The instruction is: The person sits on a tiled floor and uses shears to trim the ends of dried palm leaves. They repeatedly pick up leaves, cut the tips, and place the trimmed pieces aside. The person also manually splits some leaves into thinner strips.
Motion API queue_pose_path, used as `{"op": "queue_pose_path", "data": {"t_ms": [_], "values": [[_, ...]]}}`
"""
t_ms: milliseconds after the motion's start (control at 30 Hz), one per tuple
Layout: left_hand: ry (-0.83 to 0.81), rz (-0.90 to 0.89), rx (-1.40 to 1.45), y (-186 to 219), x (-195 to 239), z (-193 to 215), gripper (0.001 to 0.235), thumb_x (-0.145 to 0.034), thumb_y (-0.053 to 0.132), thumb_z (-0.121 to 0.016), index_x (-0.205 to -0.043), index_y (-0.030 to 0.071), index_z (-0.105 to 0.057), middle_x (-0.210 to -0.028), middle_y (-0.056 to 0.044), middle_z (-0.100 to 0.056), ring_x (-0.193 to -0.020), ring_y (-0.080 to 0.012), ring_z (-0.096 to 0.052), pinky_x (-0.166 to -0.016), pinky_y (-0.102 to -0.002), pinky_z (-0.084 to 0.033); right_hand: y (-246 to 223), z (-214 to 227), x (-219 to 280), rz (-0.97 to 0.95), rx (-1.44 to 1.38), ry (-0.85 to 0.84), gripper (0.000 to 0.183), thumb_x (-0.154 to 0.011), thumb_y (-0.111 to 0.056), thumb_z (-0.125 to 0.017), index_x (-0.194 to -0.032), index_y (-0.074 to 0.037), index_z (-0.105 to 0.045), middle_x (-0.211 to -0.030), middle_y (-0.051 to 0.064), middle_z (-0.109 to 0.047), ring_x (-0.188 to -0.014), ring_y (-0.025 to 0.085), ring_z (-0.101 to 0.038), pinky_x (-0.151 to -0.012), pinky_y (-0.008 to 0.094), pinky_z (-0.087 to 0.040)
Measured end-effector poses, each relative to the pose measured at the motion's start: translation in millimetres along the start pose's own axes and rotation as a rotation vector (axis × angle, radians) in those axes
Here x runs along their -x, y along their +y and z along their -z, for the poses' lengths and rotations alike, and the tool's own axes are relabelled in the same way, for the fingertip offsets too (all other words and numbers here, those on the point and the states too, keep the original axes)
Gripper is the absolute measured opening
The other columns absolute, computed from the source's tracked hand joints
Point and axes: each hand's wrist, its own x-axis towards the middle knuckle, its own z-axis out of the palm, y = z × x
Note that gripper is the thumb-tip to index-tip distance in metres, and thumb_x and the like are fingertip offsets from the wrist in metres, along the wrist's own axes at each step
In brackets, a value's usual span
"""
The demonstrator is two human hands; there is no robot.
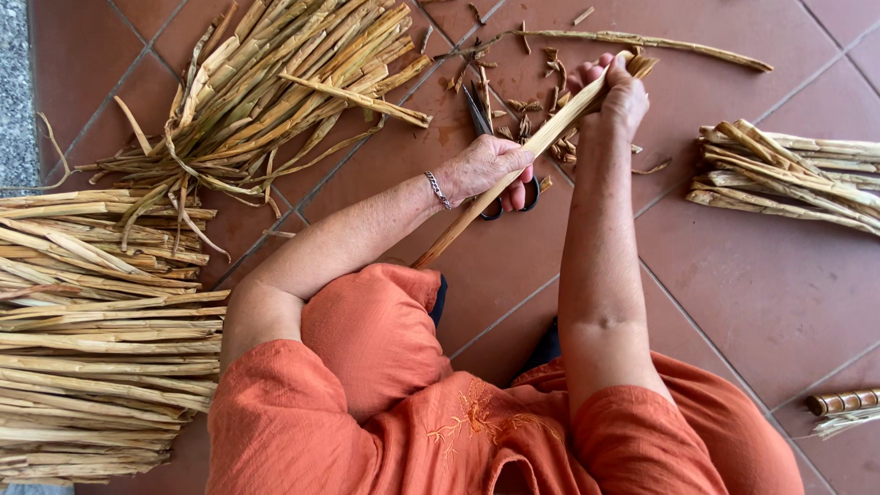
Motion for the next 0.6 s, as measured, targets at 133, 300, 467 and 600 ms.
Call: {"op": "queue_pose_path", "data": {"t_ms": [133,300,467,600], "values": [[-0.018,0.024,0.011,2.3,11.7,-5.4,0.036,-0.106,0.031,-0.051,-0.089,0.001,-0.063,-0.071,-0.015,-0.074,-0.059,-0.0194,-0.073,-0.054,-0.032,-0.060,-14.1,2.9,-6.3,0.049,0.067,0.213,0.021,-0.099,-0.016,-0.065,-0.089,0.002,-0.065,-0.068,0.012,-0.066,-0.060,0.025,-0.069,-0.057,0.044,-0.063],[-0.051,0.050,0.051,6.7,30.1,-15.1,0.036,-0.106,0.032,-0.050,-0.091,0.002,-0.062,-0.074,-0.015,-0.074,-0.065,-0.0187,-0.074,-0.059,-0.032,-0.062,-24.4,13.0,-10.6,0.131,0.096,0.341,0.014,-0.096,-0.012,-0.068,-0.092,0.002,-0.069,-0.072,0.014,-0.072,-0.059,0.022,-0.071,-0.055,0.042,-0.067],[-0.063,0.077,0.033,8.8,40.0,-25.4,0.036,-0.106,0.032,-0.050,-0.091,0.002,-0.062,-0.074,-0.014,-0.074,-0.065,-0.0186,-0.074,-0.060,-0.032,-0.062,-36.8,25.6,-24.0,0.174,0.063,0.430,0.012,-0.095,-0.009,-0.066,-0.093,0.003,-0.067,-0.074,0.013,-0.073,-0.058,0.022,-0.073,-0.054,0.044,-0.068],[-0.075,0.101,0.032,9.3,49.1,-28.8,0.036,-0.105,0.032,-0.051,-0.090,0.002,-0.063,-0.074,-0.015,-0.075,-0.065,-0.0183,-0.073,-0.061,-0.032,-0.062,-47.2,35.5,-26.0,0.174,0.026,0.457,0.010,-0.095,-0.007,-0.063,-0.091,0.001,-0.067,-0.070,0.011,-0.071,-0.054,0.021,-0.069,-0.052,0.042,-0.066]]}}
